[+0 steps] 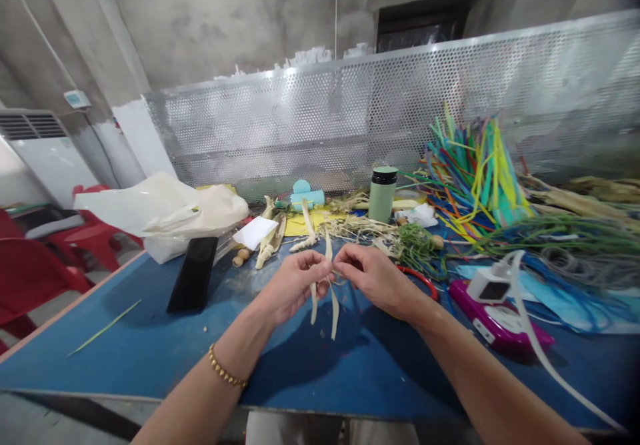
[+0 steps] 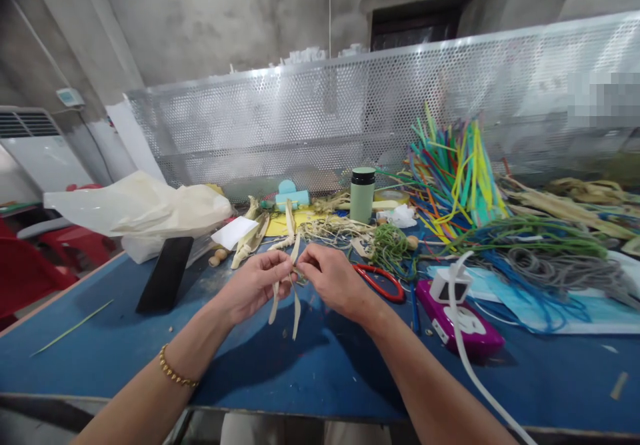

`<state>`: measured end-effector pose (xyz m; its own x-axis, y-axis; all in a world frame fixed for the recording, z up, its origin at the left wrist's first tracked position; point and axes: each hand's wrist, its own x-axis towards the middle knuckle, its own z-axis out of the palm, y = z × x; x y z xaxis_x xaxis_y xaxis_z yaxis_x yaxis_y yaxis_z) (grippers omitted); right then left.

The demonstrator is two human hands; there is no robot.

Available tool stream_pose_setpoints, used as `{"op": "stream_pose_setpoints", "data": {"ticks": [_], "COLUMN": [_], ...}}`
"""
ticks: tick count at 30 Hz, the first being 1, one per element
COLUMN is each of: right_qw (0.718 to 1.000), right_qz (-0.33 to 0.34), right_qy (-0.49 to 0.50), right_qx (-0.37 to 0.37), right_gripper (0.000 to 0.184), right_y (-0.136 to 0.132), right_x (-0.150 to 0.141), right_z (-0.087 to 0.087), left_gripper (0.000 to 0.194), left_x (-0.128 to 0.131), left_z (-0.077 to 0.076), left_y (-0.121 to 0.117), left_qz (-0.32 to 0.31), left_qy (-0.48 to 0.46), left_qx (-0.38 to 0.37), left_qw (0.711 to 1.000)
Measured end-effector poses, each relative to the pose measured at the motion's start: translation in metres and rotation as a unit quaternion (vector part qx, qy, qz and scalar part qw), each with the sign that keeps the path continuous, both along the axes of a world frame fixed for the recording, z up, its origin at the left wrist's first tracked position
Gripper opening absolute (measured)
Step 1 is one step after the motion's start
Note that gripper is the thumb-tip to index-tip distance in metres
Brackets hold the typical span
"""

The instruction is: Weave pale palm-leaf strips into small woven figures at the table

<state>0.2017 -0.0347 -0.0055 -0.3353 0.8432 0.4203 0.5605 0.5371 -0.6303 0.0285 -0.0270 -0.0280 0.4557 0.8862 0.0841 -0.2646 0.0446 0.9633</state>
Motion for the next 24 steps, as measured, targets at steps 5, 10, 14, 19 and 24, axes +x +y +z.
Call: {"op": "stream_pose_setpoints", "data": {"ticks": [5,10,14,19,24], "right_qw": [0.999,0.997,0.996,0.996,0.994], "right_qz": [0.003,0.003,0.012,0.014,0.012], "right_qy": [-0.027,-0.053,-0.044,-0.036,-0.037], "right_qx": [0.026,0.058,0.072,0.081,0.100], "right_gripper": [0.014,0.018,0.018,0.018,0.018], "right_y": [0.0018,0.0015,0.0020,0.0023,0.0005], "right_x": [0.0002,-0.0010,-0.0011,-0.0001,-0.0016], "right_z": [-0.0052,-0.0053,-0.0043,-0.0037,-0.0028], "left_gripper": [0.036,0.033,0.036,0.036,0.033], "left_x": [0.0029,0.0044,0.0061,0.0044,0.0007], "left_z": [-0.0013,-0.0001,0.0018,0.0033,0.0010], "left_y": [-0.0005,-0.0041,-0.0084,-0.0094,-0.0068], "left_qz": [0.044,0.064,0.069,0.039,0.012], "left_qy": [0.045,0.048,-0.027,-0.076,-0.097], "left_qx": [0.022,0.033,0.016,-0.014,-0.015], "left_qw": [0.998,0.996,0.997,0.996,0.995]}}
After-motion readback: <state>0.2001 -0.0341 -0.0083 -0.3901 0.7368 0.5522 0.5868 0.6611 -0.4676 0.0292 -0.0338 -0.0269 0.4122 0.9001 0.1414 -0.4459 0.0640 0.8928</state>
